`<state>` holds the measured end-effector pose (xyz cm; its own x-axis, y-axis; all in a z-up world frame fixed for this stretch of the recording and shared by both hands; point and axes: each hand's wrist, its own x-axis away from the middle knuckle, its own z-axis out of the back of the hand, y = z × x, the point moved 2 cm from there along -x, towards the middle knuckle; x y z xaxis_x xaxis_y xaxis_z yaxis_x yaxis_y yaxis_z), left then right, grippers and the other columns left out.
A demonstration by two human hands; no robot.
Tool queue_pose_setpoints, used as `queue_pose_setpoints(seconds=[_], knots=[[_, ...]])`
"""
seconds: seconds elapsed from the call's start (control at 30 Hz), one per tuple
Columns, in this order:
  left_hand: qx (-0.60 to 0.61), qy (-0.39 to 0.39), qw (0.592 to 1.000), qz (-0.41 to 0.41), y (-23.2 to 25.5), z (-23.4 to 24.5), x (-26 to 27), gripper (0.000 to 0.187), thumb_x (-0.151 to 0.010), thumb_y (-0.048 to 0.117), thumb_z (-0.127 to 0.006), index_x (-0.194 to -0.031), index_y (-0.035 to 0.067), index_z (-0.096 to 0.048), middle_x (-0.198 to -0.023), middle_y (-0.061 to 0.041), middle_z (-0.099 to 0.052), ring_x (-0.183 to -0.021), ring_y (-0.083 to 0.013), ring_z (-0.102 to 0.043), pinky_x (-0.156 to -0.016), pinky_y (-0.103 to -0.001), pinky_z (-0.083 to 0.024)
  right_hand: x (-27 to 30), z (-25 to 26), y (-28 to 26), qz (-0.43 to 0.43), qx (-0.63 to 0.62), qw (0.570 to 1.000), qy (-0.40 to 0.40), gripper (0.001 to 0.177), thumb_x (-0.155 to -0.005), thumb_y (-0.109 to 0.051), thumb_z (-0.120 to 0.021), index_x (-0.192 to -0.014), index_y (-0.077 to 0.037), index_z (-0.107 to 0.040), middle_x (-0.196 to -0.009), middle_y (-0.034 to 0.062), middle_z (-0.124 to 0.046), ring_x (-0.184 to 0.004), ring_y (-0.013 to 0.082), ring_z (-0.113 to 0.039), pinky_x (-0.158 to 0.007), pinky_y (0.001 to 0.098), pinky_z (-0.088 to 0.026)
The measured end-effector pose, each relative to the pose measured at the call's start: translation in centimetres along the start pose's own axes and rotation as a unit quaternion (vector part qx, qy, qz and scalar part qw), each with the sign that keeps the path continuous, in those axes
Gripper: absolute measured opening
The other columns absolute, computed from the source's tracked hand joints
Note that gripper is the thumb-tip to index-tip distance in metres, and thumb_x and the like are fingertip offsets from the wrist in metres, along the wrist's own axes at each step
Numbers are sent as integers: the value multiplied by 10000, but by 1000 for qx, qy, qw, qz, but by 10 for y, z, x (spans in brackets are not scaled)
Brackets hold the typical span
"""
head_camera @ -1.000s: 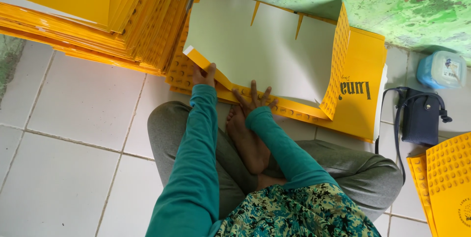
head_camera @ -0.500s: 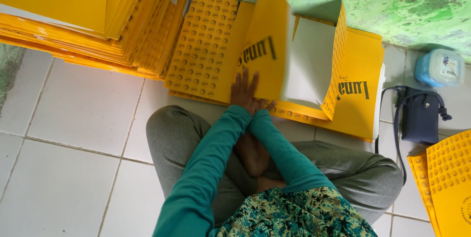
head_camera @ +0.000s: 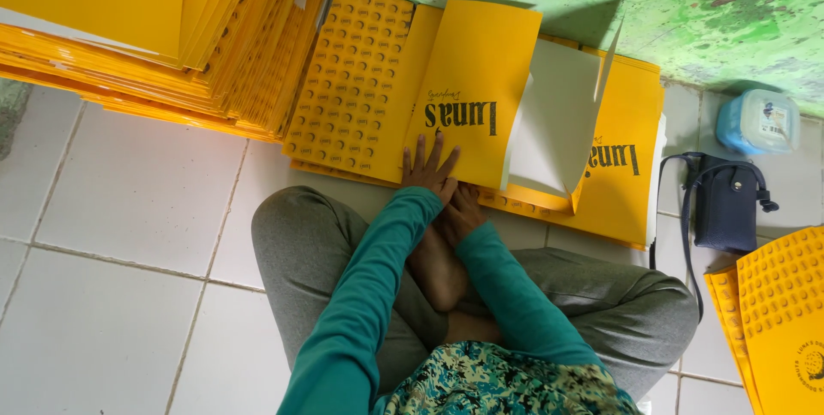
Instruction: Stacking and organizing flat cardboard doughnut boxes on the floor
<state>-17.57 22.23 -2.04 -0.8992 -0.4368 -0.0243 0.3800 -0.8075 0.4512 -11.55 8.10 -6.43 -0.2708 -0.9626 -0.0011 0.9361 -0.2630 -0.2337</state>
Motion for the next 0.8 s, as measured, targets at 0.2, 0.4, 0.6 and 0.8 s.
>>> queue_pose_setpoints(seconds=[0.2,0.4,0.6,0.8], knots=[[-53,-17,998,13,4,0,1,589,-1108,546,-241,-1668,368,-193,-1765,-42,20,-1593,-405,71,-1245,-631,117,55,144,-13,78,-249,848,461,179,-904,-105,-719,-1050,-84,-821,-1044,176,-801,-964,323,-775,-874,432,-630],[-123,23,992,-7,0,-16,-1,617,-1104,567,-244,-1673,374,-105,-1759,-76,47,-1583,-434,67,-1232,-671,100,83,213,108,-51,-44,905,420,678,-1036,-476,-508,-1545,-27,-507,-1591,308,-360,-1483,514,-293,-1212,625,-221],[-134,80,987,-30,-8,-33,-4,642,-1081,587,-277,-1663,396,-84,-1752,-98,0,-1574,-468,8,-1219,-708,48,17,110,86,-18,75,981,179,555,-1041,-532,-369,-1595,-519,-339,-1740,87,-170,-1572,436,-85,-1214,664,3],[-120,9,993,-9,0,-13,-3,654,-1071,551,-322,-1664,400,-89,-1756,-88,8,-1578,-465,18,-1232,-697,39,10,87,73,-80,62,995,0,555,-1083,-585,-152,-1633,-528,-113,-1754,-24,-30,-1590,355,1,-1222,668,124]])
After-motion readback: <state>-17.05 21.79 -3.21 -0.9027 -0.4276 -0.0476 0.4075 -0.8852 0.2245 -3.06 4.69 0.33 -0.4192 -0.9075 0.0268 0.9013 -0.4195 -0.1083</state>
